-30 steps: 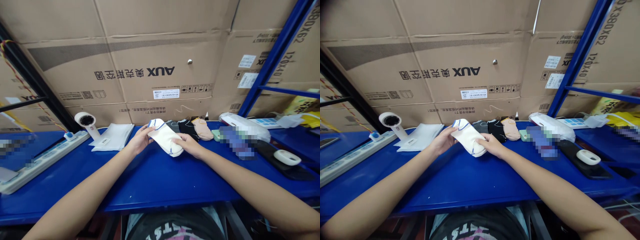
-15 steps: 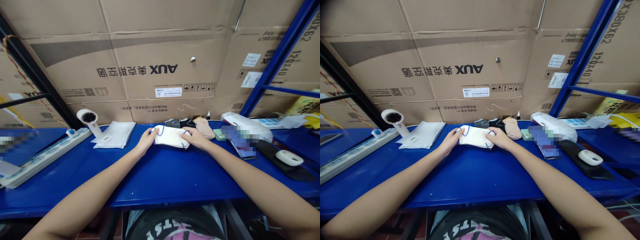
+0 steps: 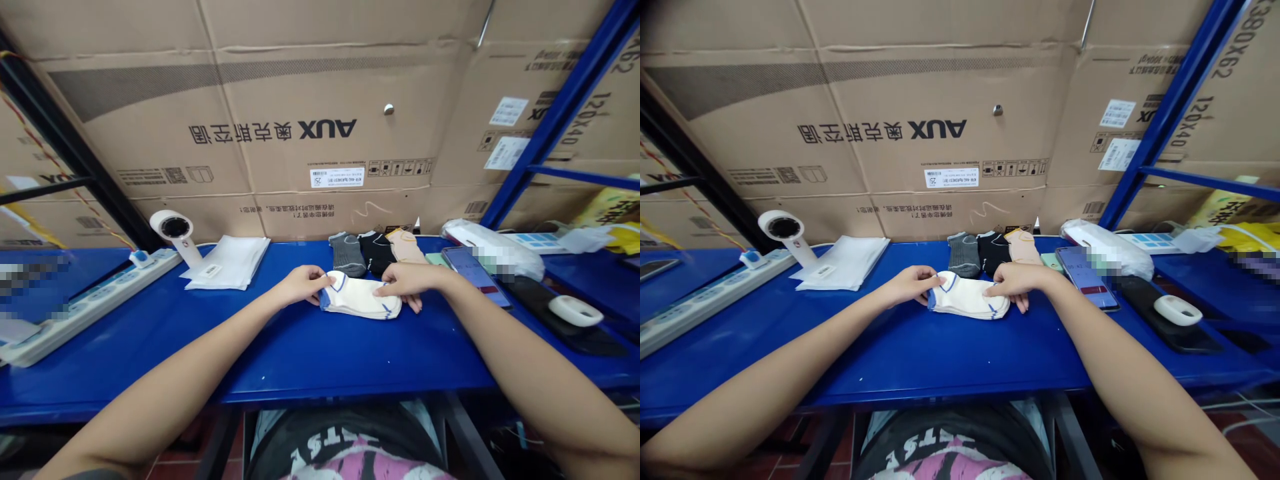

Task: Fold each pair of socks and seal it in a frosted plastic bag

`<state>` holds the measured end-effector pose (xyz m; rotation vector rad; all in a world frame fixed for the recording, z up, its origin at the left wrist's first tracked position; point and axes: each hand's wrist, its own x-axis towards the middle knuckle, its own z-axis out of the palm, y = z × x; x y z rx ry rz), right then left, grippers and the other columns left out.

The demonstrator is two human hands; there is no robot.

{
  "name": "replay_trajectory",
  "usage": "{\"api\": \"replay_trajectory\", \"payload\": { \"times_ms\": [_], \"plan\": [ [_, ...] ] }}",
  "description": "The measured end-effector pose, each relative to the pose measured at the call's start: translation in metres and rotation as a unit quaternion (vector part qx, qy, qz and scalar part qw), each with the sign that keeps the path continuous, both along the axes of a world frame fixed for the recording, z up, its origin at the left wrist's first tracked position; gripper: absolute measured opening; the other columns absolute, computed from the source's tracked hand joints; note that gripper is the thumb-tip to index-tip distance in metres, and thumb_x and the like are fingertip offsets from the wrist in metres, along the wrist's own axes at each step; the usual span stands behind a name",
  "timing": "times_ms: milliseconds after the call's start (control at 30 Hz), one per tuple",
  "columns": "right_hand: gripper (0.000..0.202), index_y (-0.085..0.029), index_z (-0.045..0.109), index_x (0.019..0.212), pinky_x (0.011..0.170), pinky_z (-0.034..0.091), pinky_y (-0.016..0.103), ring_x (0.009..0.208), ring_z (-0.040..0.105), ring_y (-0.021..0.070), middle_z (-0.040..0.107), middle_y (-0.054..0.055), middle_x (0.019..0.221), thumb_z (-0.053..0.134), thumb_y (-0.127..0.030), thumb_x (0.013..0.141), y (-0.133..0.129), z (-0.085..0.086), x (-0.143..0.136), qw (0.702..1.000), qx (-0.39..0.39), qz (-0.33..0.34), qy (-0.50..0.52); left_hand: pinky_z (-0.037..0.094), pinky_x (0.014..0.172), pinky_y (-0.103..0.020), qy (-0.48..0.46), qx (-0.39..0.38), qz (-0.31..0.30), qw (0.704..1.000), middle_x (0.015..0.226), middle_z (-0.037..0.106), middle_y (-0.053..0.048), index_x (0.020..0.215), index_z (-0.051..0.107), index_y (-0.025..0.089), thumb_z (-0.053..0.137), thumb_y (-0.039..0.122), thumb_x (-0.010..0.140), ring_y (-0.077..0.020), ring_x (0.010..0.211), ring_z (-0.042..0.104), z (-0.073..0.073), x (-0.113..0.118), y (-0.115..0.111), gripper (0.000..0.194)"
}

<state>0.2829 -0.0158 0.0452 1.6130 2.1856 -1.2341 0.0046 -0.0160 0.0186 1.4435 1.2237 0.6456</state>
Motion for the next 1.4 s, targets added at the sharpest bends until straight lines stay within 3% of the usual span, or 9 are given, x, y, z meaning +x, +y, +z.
{"api": "replay_trajectory", "payload": {
  "times_ms": [100,233,400,533,633,733,933,1233,1400],
  "plan": [
    [0.051,-0.021,0.054,0.060,0.044,0.032,0.025,0.041,0.053,0.0150,0.059,0.003,0.047,0.065,-0.068,0.074,-0.001,0.002,-0.003,0.984,0.166,0.015,-0.058,0.056,0.049,-0.027,-0.009,0.009,-0.005,1.000,0.062,0.064,-0.002,0.075,0.066,0.013,0.083,0.047,0.065,-0.0146,0.053,0.062,-0.002,0.001,0.000,0.039],
    [0.042,-0.020,0.056,0.063,0.052,0.027,0.027,0.054,0.051,0.0135,0.061,0.002,0.059,0.061,-0.055,0.085,-0.011,0.004,-0.021,0.879,0.476,0.003,0.028,0.058,0.054,-0.030,-0.043,-0.024,-0.025,0.998,0.066,0.065,-0.003,0.078,0.065,0.013,0.084,0.047,0.065,-0.0155,0.057,0.064,-0.003,0.008,-0.008,0.041],
    [0.034,-0.020,0.057,0.068,0.057,0.030,0.024,0.058,0.049,0.0111,0.058,-0.002,0.064,0.065,-0.049,0.085,-0.034,-0.009,-0.053,0.857,0.444,0.204,0.164,0.057,0.055,-0.032,-0.044,-0.011,-0.026,0.999,0.065,0.065,-0.003,0.078,0.063,0.015,0.076,0.054,0.073,-0.0170,0.056,0.065,-0.010,0.018,-0.014,0.042],
    [0.031,-0.019,0.053,0.068,0.056,0.027,0.024,0.056,0.048,0.0102,0.057,-0.003,0.062,0.064,-0.042,0.087,-0.039,-0.022,-0.066,0.864,0.438,0.205,0.143,0.051,0.054,-0.030,0.028,0.124,-0.019,0.992,0.067,0.066,-0.003,0.085,0.065,0.019,0.066,0.051,0.082,-0.0163,0.052,0.061,-0.013,0.010,-0.009,0.032],
    [0.029,-0.019,0.052,0.069,0.056,0.027,0.024,0.057,0.047,0.0110,0.057,-0.002,0.065,0.056,-0.037,0.092,-0.034,-0.026,-0.066,0.870,0.429,0.203,0.134,0.048,0.065,-0.028,0.062,0.326,0.011,0.943,0.083,0.068,-0.004,0.084,0.069,0.021,0.065,0.041,0.083,-0.0149,0.063,0.058,-0.009,0.000,-0.005,0.020],
    [0.028,-0.019,0.054,0.072,0.057,0.028,0.025,0.059,0.047,0.0122,0.058,0.000,0.068,0.048,-0.031,0.096,-0.029,-0.026,-0.064,0.873,0.422,0.204,0.132,0.047,0.074,-0.029,0.054,0.406,-0.029,0.912,0.085,0.067,-0.005,0.080,0.069,0.021,0.059,0.033,0.084,-0.0180,0.074,0.058,-0.004,-0.006,-0.007,0.016],
    [0.025,-0.017,0.064,0.088,0.063,0.035,0.026,0.071,0.059,0.0168,0.069,0.006,0.083,0.044,-0.030,0.099,-0.027,-0.027,-0.064,0.878,0.409,0.203,0.140,0.043,0.090,-0.038,0.073,0.433,-0.226,0.870,0.091,0.067,-0.007,0.086,0.068,0.023,0.058,0.015,0.065,-0.0252,0.090,0.056,0.000,-0.007,-0.012,0.024],
    [0.041,-0.017,0.064,0.070,0.057,0.030,0.026,0.054,0.049,0.0124,0.062,0.003,0.063,0.044,-0.036,0.100,-0.024,-0.032,-0.063,0.863,0.442,0.183,0.163,0.042,0.093,-0.036,0.121,0.444,-0.290,0.839,0.102,0.060,-0.008,0.100,0.066,0.021,0.068,0.028,0.071,-0.0259,0.098,0.054,0.000,-0.011,-0.007,0.030],
    [0.039,-0.017,0.066,0.074,0.058,0.031,0.026,0.057,0.053,0.0134,0.065,0.004,0.067,0.044,-0.035,0.100,-0.025,-0.031,-0.063,0.865,0.439,0.189,0.151,0.042,0.093,-0.035,0.127,0.450,-0.278,0.839,0.101,0.060,-0.008,0.097,0.067,0.021,0.073,0.038,0.072,-0.0251,0.099,0.055,-0.002,-0.008,-0.008,0.031]
  ]
}}
